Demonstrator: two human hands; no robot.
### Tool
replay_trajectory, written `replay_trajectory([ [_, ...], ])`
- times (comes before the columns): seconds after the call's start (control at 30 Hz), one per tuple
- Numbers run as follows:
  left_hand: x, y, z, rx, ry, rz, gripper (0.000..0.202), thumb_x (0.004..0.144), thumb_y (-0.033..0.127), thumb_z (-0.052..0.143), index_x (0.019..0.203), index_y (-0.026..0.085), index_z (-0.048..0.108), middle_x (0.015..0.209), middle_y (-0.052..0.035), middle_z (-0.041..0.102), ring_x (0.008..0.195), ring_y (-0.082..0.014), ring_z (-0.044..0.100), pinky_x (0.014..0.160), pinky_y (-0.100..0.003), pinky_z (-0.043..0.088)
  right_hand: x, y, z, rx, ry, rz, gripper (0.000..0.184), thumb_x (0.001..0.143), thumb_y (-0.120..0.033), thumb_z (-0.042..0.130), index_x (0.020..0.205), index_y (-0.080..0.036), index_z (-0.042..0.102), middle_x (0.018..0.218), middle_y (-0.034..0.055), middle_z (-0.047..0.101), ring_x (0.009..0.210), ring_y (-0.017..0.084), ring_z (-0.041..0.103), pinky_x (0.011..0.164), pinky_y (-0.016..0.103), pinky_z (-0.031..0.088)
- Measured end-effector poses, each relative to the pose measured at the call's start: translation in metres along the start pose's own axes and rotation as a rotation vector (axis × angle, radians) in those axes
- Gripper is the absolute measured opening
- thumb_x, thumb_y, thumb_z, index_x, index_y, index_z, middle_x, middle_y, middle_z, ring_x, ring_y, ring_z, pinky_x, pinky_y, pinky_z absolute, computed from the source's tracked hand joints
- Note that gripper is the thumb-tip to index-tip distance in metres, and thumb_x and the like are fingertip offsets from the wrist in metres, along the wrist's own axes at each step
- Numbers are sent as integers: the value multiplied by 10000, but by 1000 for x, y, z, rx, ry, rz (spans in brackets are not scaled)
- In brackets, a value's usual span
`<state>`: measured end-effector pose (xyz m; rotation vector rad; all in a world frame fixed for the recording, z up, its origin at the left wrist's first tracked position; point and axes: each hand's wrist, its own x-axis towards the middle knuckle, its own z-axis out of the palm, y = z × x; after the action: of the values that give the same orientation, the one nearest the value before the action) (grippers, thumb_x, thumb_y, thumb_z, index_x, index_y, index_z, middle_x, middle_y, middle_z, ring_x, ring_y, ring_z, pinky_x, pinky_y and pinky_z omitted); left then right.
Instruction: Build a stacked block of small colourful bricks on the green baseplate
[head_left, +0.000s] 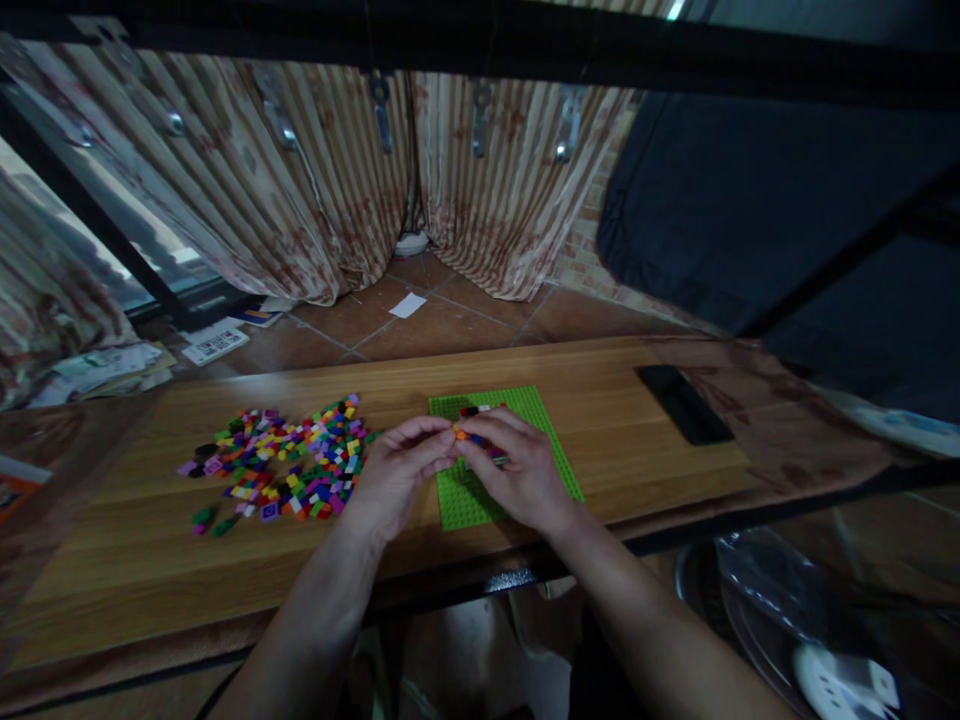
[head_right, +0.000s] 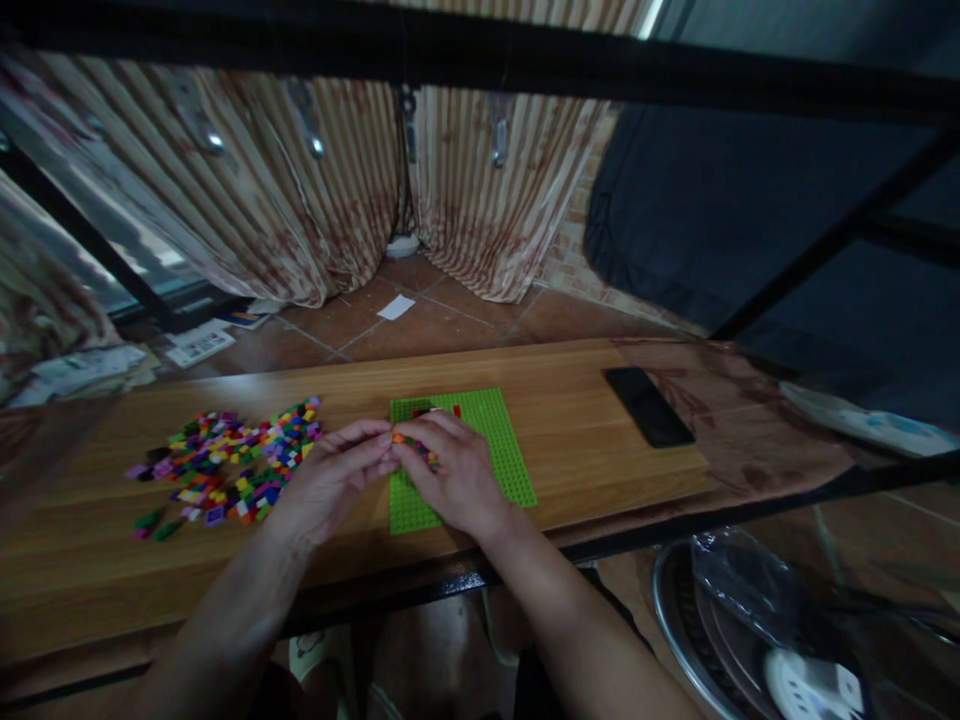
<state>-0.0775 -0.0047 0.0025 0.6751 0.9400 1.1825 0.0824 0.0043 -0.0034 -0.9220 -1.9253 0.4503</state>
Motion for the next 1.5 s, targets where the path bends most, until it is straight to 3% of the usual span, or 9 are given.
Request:
replay_trajectory([
  [0.2, -1, 4, 0, -95, -39, -83, 314, 569, 136, 835, 866, 150, 731, 710, -7, 712, 614, -79, 641, 595, -166, 510, 2, -6, 0, 180, 13, 66, 143, 887, -241, 591, 981, -268, 696, 884, 17, 682, 838, 147, 632, 724, 275, 500],
  [0.33, -2, 1, 5, -156, -32, -106, 243, 582, 96, 809, 810, 129, 734, 684, -18, 709, 591, -85, 643, 603, -177, 527, 1, -5, 1, 165, 54, 83, 129, 897, -244, 580, 937, -255, 702, 861, 18, 691, 832, 152, 638, 747, 286, 499],
  [0.57, -1, -8, 18, -358, 110, -157, 112, 691, 4, 692, 749, 99, 708, 687, -33, 708, 595, -86, 657, 626, -175, 556, 1, 0, -1, 122, 163, 35, 130, 888, -219, 578, 907, -243, 704, 841, 13, 697, 811, 152, 647, 732, 288, 507],
  [0.73, 5, 9, 1, -395, 289, -78, 170, 771, -31, 585, 726, 101, 681, 629, -17, 668, 568, -76, 643, 598, -161, 549, 7, 25, -23, 168, 416, 205, 84, 815, -279, 667, 845, -222, 721, 779, 12, 694, 732, 158, 639, 670, 286, 508],
  [0.87, 6, 14, -8, -335, 284, -66, 162, 782, -19, 583, 760, 109, 681, 641, -15, 665, 565, -74, 635, 576, -157, 543, 6, 52, -34, 198, 280, 400, 156, 778, -344, 688, 813, -198, 733, 781, 23, 713, 706, 166, 644, 655, 291, 508],
  [1.07, 6, 6, -7, -312, 262, -103, 148, 774, -17, 597, 778, 102, 685, 648, -2, 654, 535, -58, 614, 521, -143, 522, -3, 62, -33, 95, 71, 459, 179, 785, -324, 659, 866, -189, 745, 863, 51, 731, 780, 188, 668, 725, 315, 514],
  [1.5, 6, 3, -10, -250, 258, -97, 132, 738, -11, 635, 792, 96, 691, 633, 5, 642, 508, -49, 592, 489, -133, 500, -2, 57, -26, 79, 49, 558, 225, 743, -332, 674, 892, -177, 741, 869, 71, 750, 771, 203, 689, 739, 343, 544],
])
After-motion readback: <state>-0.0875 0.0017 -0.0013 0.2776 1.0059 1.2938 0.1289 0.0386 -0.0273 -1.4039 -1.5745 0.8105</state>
